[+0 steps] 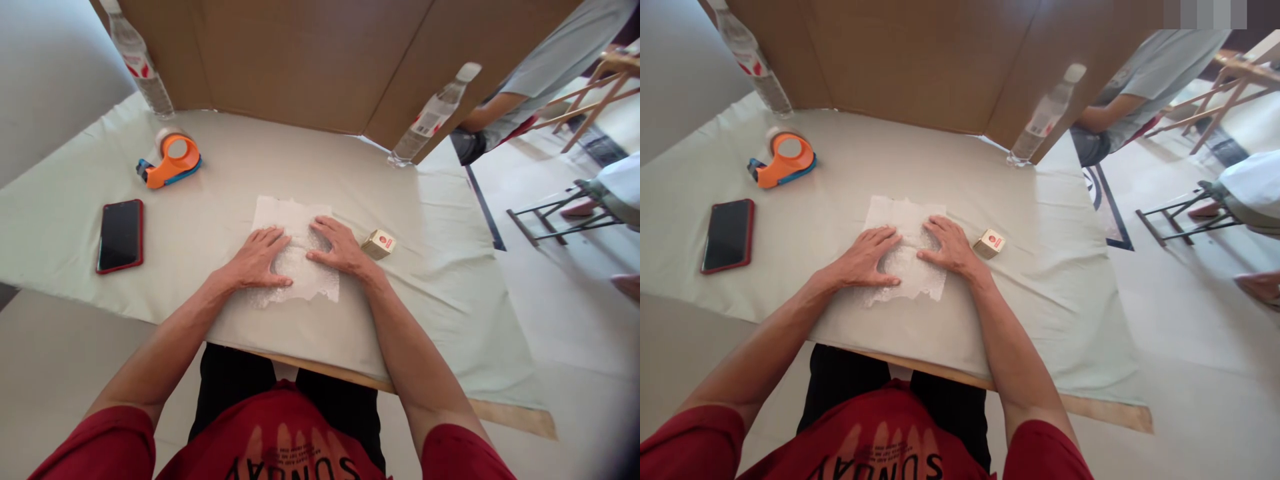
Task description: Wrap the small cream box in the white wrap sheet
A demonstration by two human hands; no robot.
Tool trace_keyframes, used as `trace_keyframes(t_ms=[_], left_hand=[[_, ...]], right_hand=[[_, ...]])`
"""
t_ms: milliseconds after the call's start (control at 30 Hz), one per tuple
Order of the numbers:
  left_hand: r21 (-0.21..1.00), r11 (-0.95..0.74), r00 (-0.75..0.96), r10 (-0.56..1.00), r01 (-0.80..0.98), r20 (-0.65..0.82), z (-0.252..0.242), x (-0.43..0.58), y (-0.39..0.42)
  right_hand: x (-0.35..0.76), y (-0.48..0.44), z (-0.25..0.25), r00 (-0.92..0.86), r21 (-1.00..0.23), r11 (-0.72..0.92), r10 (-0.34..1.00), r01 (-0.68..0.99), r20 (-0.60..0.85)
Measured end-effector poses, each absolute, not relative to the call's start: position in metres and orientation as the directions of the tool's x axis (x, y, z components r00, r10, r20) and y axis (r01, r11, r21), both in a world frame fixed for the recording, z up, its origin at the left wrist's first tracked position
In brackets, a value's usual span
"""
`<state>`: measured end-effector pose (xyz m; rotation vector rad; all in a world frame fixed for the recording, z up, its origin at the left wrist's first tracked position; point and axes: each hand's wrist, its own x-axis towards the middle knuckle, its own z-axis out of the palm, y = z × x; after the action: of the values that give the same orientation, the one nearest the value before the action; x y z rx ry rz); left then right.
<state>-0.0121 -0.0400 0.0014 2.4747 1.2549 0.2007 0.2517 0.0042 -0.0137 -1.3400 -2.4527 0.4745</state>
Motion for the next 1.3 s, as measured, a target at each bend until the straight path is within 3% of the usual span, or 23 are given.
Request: trace_keyframes(t_ms=[133, 233, 367, 433, 533, 733, 867, 1067, 1300], left_hand=[[0.382, -0.548, 0.603, 0.797, 0.744, -0.030, 0.002, -0.014, -0.039], [0.395, -0.553, 0.613, 0.789, 0.733, -0.033, 0.002, -0.016, -0.039], [0.413, -0.560, 0.620, 0.784, 0.718, -0.015, 0.000, -0.017, -0.038], [0.416, -0.560, 0.619, 0.785, 0.717, -0.010, 0.000, -0.017, -0.038], [0.414, -0.555, 0.618, 0.786, 0.722, -0.022, 0.002, -0.017, -0.038], [0.434, -0.550, 0.615, 0.789, 0.714, -0.012, 0.004, -0.017, -0.039], [0.474, -0.545, 0.611, 0.791, 0.691, 0.019, 0.002, -0.018, -0.038], [0.551, -0.516, 0.607, 0.795, 0.655, 0.023, 0.006, -0.025, -0.035], [0.541, -0.543, 0.632, 0.775, 0.642, 0.027, 0.004, -0.027, -0.034]], right_hand=[[0.259, -0.010, 0.002, -0.493, -0.356, 0.474, 0.869, 0.805, 0.043], [0.282, -0.027, 0.017, -0.436, -0.272, 0.458, 0.889, 0.847, 0.139], [0.329, -0.041, 0.025, -0.147, -0.201, 0.193, 0.964, 0.960, 0.220], [0.346, -0.045, 0.024, 0.006, -0.222, 0.022, 0.992, 0.975, 0.126], [0.349, -0.051, 0.025, 0.093, -0.359, -0.063, 0.993, 0.931, 0.069], [0.299, -0.059, 0.049, -0.002, -0.635, 0.182, 0.962, 0.751, 0.272], [0.254, -0.055, 0.047, -0.224, -0.739, 0.331, 0.943, 0.586, 0.245], [0.224, -0.047, 0.014, -0.451, -0.774, 0.318, 0.891, 0.548, 0.046], [0.222, -0.051, 0.007, -0.428, -0.729, 0.352, 0.899, 0.587, 0.090]])
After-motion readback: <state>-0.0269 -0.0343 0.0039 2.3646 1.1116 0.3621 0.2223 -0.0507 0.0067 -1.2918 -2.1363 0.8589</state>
